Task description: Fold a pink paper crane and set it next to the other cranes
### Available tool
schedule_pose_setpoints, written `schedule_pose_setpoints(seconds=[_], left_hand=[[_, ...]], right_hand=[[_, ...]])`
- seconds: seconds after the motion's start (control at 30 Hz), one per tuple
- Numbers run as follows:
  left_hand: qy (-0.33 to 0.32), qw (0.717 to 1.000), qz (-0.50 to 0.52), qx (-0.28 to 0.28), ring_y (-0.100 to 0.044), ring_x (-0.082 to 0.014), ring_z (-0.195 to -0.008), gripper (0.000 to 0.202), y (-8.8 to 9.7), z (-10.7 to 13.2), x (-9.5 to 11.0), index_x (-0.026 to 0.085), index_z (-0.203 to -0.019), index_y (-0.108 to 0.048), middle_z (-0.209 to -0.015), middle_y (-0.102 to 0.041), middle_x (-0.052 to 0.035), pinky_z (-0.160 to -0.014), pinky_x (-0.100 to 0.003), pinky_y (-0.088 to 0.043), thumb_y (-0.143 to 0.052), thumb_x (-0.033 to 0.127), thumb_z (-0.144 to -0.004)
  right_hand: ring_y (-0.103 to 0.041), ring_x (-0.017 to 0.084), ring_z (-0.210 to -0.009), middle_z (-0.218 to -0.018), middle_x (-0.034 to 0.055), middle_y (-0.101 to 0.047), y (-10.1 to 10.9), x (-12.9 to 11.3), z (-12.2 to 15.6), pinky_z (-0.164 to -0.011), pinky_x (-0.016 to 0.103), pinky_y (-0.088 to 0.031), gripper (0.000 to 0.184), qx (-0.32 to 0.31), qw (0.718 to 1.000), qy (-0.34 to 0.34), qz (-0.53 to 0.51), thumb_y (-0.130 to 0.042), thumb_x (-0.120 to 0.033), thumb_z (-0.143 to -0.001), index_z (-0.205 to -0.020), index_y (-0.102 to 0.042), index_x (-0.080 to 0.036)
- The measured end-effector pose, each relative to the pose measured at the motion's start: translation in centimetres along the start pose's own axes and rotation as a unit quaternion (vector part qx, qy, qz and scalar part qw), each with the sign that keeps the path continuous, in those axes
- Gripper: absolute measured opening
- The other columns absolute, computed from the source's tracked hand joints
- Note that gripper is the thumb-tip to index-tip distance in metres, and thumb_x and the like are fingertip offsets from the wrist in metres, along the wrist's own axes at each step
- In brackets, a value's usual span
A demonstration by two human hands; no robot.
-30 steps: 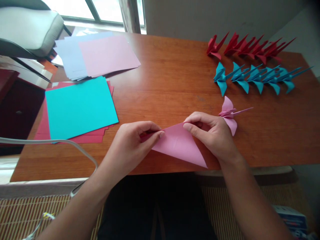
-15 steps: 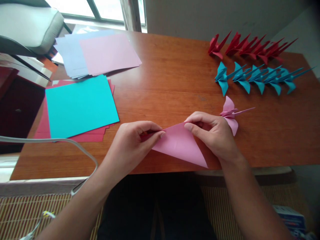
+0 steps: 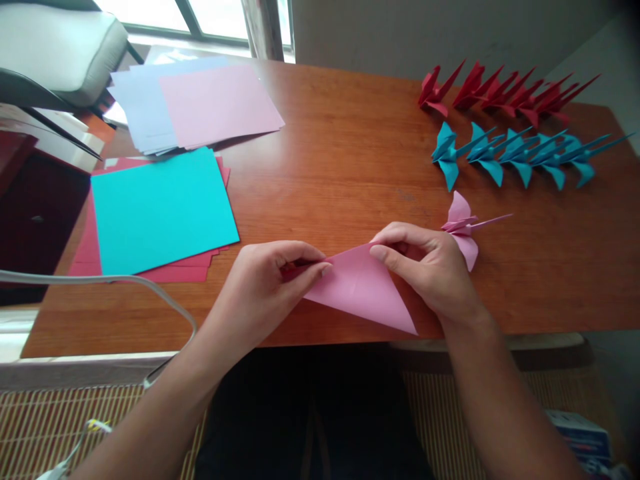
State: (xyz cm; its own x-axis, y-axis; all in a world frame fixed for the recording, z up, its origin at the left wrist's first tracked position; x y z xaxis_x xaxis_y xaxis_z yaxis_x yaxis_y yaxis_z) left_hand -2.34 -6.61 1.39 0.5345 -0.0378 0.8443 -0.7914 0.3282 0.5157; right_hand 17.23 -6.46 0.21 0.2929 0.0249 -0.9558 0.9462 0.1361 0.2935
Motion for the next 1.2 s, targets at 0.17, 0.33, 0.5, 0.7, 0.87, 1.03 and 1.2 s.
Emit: schedule_pose_setpoints(seconds=[0.17,0.33,0.5,0.7,0.87,1.03,1.2], left_hand=[[0.000,1.000,0.006,-0.005,-0.064,-0.0123,-0.064,0.013,-0.04,0.00,-0.17,0.019,-0.085,-0.078,-0.077,-0.076,0.0004,-0.061,-0.021,-0.049,-0.069,0.029,-0.088],[-0.009,1.000,-0.001,-0.006,-0.064,-0.0119,-0.064,0.014,-0.06,0.00,-0.12,0.019,-0.083,-0.078,-0.077,-0.076,0.0007,-0.060,-0.020,-0.047,-0.068,0.028,-0.089],[-0.014,1.000,-0.014,-0.003,-0.065,-0.0129,-0.065,0.016,0.02,-0.03,0.13,0.019,-0.083,-0.078,-0.077,-0.077,-0.0003,-0.061,-0.021,-0.047,-0.067,0.029,-0.089],[-0.023,1.000,-0.020,-0.007,-0.064,-0.0129,-0.064,0.019,0.01,0.00,0.20,0.017,-0.082,-0.077,-0.077,-0.076,-0.0017,-0.061,-0.021,-0.047,-0.065,0.029,-0.090],[-0.029,0.999,-0.023,-0.012,-0.065,-0.0130,-0.065,0.019,-0.01,0.00,0.20,0.017,-0.082,-0.076,-0.077,-0.077,-0.0016,-0.061,-0.021,-0.047,-0.065,0.029,-0.091],[-0.035,0.999,-0.031,-0.013,-0.064,-0.0117,-0.063,0.019,0.00,-0.04,0.33,0.017,-0.081,-0.076,-0.075,-0.076,-0.0001,-0.060,-0.020,-0.046,-0.064,0.028,-0.091],[-0.031,0.999,-0.036,-0.014,-0.065,-0.0127,-0.064,0.020,0.00,-0.05,0.34,0.017,-0.082,-0.076,-0.076,-0.076,-0.0011,-0.060,-0.021,-0.046,-0.063,0.029,-0.092]], right_hand=[[-0.066,0.017,-0.084,-0.085,0.0005,-0.072,0.02,0.06,-0.01,-0.074,0.030,-0.053,0.007,-0.002,1.000,0.000,-0.005,-0.073,-0.030,-0.087,-0.084,-0.073,-0.024],[-0.067,0.018,-0.083,-0.085,0.0007,-0.073,0.09,0.08,-0.02,-0.073,0.030,-0.054,0.007,0.004,1.000,-0.003,-0.002,-0.074,-0.031,-0.087,-0.083,-0.073,-0.024],[-0.067,0.018,-0.085,-0.086,0.0011,-0.073,0.08,0.15,-0.03,-0.075,0.030,-0.055,0.008,0.004,1.000,-0.006,0.000,-0.073,-0.032,-0.087,-0.084,-0.073,-0.025],[-0.068,0.018,-0.085,-0.086,0.0011,-0.073,0.12,0.19,-0.06,-0.075,0.030,-0.055,0.008,0.008,1.000,-0.006,0.006,-0.073,-0.033,-0.087,-0.084,-0.073,-0.025],[-0.068,0.019,-0.085,-0.086,0.0013,-0.073,0.10,0.20,-0.10,-0.075,0.030,-0.055,0.010,0.007,1.000,-0.009,0.008,-0.074,-0.034,-0.087,-0.083,-0.073,-0.025],[-0.067,0.018,-0.085,-0.086,0.0006,-0.073,0.08,0.19,-0.10,-0.075,0.030,-0.055,0.008,0.006,1.000,-0.007,0.002,-0.074,-0.032,-0.087,-0.083,-0.073,-0.025],[-0.068,0.018,-0.085,-0.087,0.0013,-0.074,0.11,0.24,-0.08,-0.075,0.030,-0.055,0.009,0.008,1.000,-0.007,0.009,-0.074,-0.033,-0.086,-0.083,-0.074,-0.025]])
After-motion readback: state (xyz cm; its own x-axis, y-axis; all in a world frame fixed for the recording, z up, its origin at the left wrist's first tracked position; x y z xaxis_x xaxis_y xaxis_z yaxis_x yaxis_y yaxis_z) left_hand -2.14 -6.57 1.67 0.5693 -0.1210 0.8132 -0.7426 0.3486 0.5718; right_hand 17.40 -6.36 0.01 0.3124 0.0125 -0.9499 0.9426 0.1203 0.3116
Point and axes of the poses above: each hand's wrist, its own z-axis away from the middle knuckle, its own y-axis out of the back of the hand, x = y × z, the point moved 8 cm from there along -z, towards the middle knuckle
